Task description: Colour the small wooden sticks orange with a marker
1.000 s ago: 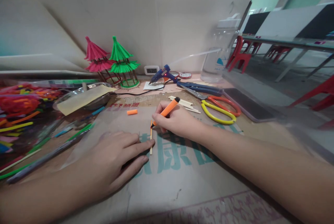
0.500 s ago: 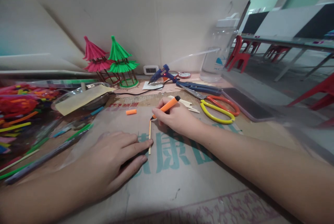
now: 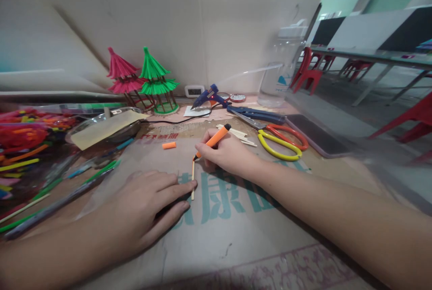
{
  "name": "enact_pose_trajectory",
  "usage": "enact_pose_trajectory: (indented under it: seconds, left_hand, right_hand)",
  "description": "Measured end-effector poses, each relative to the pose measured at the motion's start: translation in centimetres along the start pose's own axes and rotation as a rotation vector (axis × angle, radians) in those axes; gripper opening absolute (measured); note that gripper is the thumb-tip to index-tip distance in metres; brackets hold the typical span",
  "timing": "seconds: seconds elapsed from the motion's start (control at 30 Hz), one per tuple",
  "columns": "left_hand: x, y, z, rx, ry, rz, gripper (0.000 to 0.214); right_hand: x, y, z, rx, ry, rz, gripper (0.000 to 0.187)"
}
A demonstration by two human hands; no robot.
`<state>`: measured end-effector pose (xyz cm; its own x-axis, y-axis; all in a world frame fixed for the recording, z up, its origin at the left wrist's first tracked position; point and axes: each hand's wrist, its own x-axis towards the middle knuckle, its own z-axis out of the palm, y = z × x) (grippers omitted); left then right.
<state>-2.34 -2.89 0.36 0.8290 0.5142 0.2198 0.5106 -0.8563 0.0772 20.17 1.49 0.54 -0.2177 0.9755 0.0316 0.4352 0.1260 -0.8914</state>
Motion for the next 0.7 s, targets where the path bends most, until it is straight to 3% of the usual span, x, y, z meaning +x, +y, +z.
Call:
enact_pose_trajectory:
  seconds: [0.1,0.43,0.7]
  left_hand:
    - [0.08,0.04,-0.08,0.006,0.006,-0.001,0.035]
    - [0.09,0.01,-0.24,-0.017,-0.01,0.004,0.034]
    - [0.26,0.05,-0.27,-0.02,-0.013,0.01,0.034]
  right_hand:
    - [-0.13,-0.24,-0.01,0.014,-0.032,0.01,0.019]
    - [-0.1,-0.35,0.12,-0.024,0.028,-0.01,0.02]
    - [-0.43,-0.62,-0.02,0.038,-0.056,-0.006,0.018]
